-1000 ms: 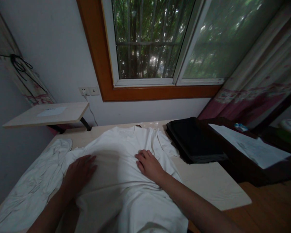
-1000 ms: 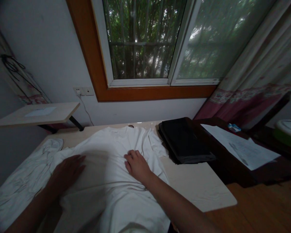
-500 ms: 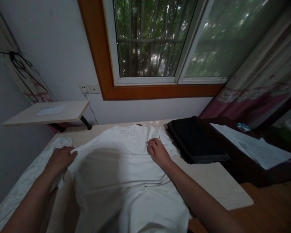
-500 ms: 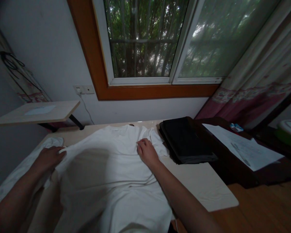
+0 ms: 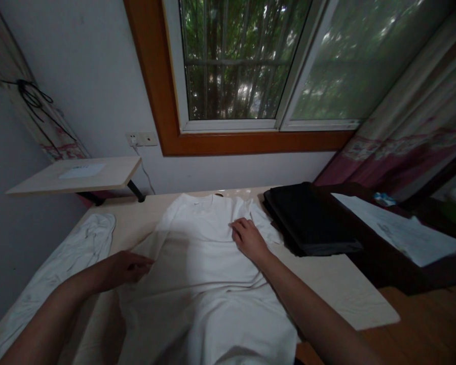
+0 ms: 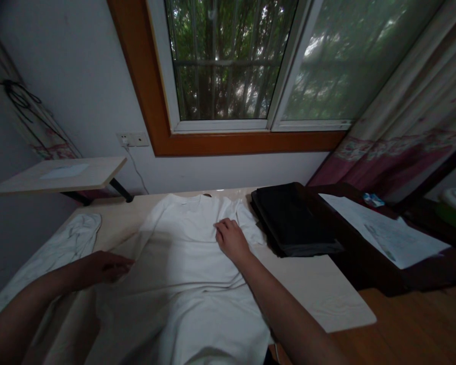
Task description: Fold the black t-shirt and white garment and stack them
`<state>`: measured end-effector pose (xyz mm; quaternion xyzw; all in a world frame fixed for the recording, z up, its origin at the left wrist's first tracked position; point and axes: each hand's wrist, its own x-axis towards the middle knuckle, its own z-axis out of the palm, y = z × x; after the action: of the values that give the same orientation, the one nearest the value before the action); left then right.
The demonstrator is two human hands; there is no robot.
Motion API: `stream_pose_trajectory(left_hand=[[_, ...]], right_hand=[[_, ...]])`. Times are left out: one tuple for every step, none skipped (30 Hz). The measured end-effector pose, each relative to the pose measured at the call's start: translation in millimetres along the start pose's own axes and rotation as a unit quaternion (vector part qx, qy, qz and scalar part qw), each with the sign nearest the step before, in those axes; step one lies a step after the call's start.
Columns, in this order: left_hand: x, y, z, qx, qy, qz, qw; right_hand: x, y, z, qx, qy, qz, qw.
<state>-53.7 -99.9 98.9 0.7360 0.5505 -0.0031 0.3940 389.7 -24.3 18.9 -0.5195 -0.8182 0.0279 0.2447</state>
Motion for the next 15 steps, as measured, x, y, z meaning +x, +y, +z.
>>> stream_pose_trajectory(left_hand=[[2.0,3.8,3.2,-0.024,-0.023,-0.007,0.999],[4.7,5.9,4.9,-0.041,-0.032,-0.01,0.999],[8.0,6.4,5.1,-0.046,-0.022,-0.01,0.999],[11.5,5.0,4.0,-0.036,0.006,-0.008,0.999],[15.1,2.1,2.1,-0.011,0.051,-0.004,0.999],[18.3,-2.1,-0.4,0.026,0.104,-0.001,0.994],[21.1,-7.4,-2.9,0.069,0.154,0.003,0.986],[23.1,-13.3,-5.0,0.11,0.193,0.006,0.975],[24.3,-19.3,-6.3,0.144,0.22,0.007,0.965],[24.9,-25.0,-6.8,0.166,0.234,0.005,0.958],[24.8,-30.2,-6.2,0.177,0.235,-0.001,0.956],[24.3,-34.7,-4.7,0.177,0.232,-0.012,0.956],[23.5,-38.4,-2.4,0.169,0.228,-0.03,0.958],[22.6,-41.5,0.4,0.158,0.224,-0.049,0.961],[21.4,-44.1,3.3,0.146,0.217,-0.066,0.963]], right_hand=[[-0.1,0.3,0.2,0.0,-0.001,0.0,1.0],[-0.3,0.5,0.3,0.001,-0.002,0.0,1.0],[-0.4,0.7,0.4,0.002,-0.002,0.0,1.0],[-0.5,0.8,0.5,0.002,-0.002,-0.001,1.0],[-0.6,0.8,0.4,0.003,-0.003,-0.001,1.0],[-0.6,0.8,0.2,0.004,-0.004,-0.001,1.0],[-0.6,0.7,-0.1,0.005,-0.004,-0.002,1.0],[-0.6,0.4,-0.4,0.006,-0.003,-0.002,1.0],[-0.6,0.2,-0.9,0.007,-0.001,-0.002,1.0],[-0.6,-0.1,-1.3,0.008,0.001,-0.002,1.0],[-0.7,-0.4,-1.8,0.01,0.002,-0.002,1.0],[-0.7,-0.7,-2.1,0.01,0.003,-0.001,1.0],[-0.8,-0.8,-2.4,0.01,0.003,0.0,1.0],[-0.8,-0.9,-2.5,0.01,0.003,0.0,1.0],[-0.9,-0.8,-2.5,0.009,0.003,0.001,1.0]])
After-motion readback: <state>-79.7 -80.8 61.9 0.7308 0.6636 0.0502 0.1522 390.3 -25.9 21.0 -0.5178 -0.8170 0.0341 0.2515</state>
